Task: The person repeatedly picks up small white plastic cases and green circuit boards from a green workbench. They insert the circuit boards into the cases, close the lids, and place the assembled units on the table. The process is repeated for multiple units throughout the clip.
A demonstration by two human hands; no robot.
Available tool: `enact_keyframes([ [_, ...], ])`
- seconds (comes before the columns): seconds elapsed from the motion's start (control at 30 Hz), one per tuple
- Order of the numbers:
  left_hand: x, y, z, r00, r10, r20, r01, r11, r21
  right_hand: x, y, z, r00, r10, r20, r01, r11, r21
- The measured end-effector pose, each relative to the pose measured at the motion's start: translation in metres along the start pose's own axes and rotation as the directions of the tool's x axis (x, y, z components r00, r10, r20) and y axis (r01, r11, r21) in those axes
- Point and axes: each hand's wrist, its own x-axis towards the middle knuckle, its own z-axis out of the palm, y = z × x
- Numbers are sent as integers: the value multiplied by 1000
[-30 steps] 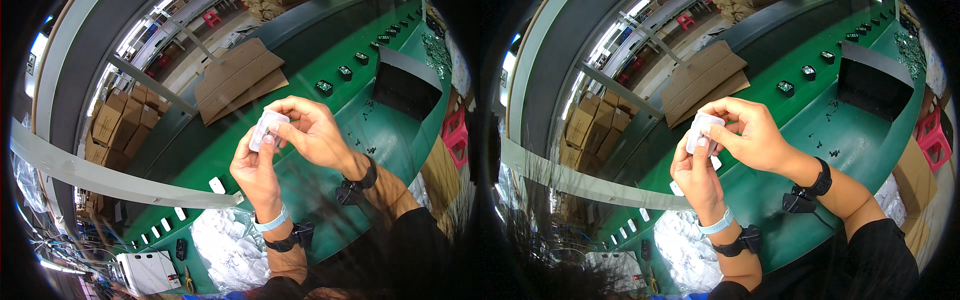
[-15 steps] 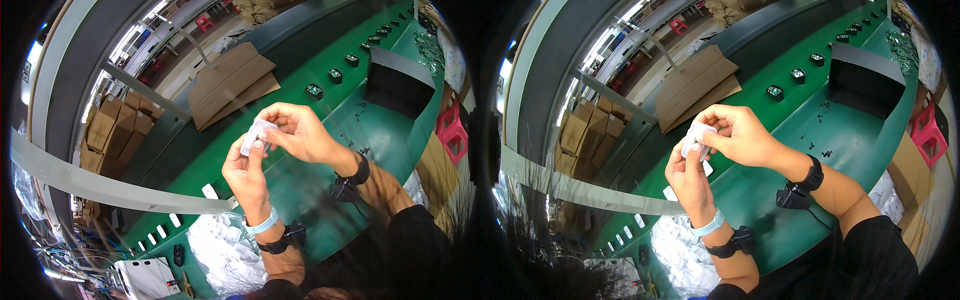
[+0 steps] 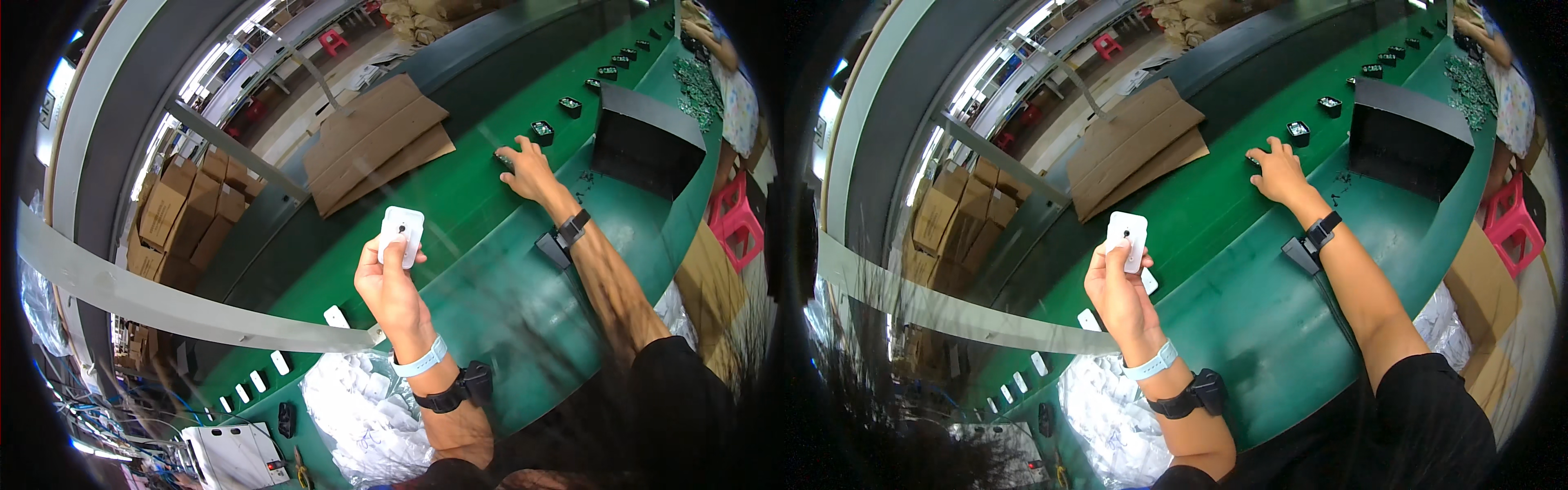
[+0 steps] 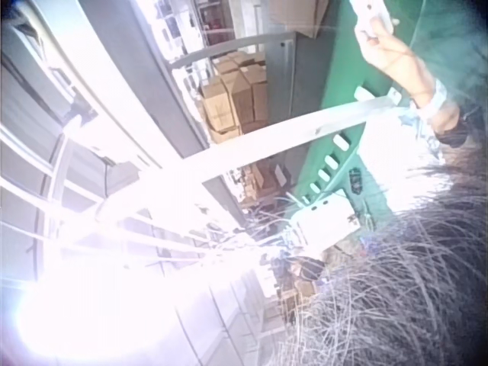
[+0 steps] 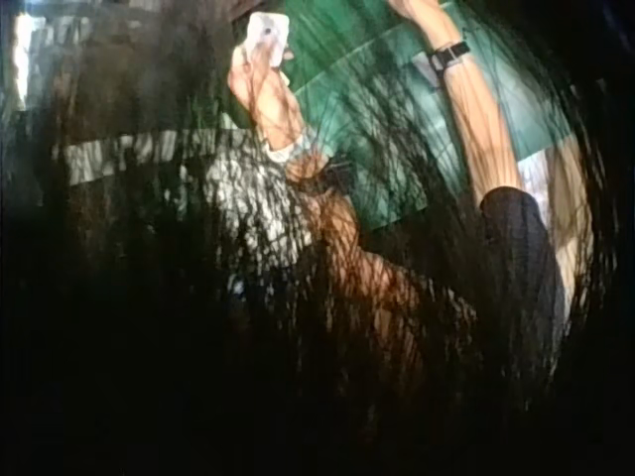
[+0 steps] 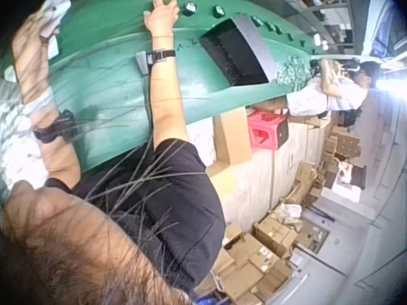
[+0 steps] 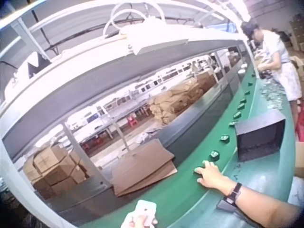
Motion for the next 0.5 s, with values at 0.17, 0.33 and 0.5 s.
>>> enact_keyframes([
  [0.17, -2, -1, 2, 983, -102, 153, 120, 986, -113, 6, 10, 15, 996, -38, 81, 24, 986, 164],
  [0.33, 0, 0, 0, 955, -154, 253, 197, 968, -154, 23, -15, -35, 981, -195, 11, 163, 845, 510],
  [0.5, 5, -6, -7, 943, -159, 294, 229, 948, -222, 10, -81, -95, 929, -346, 130, -4, 341, 940],
])
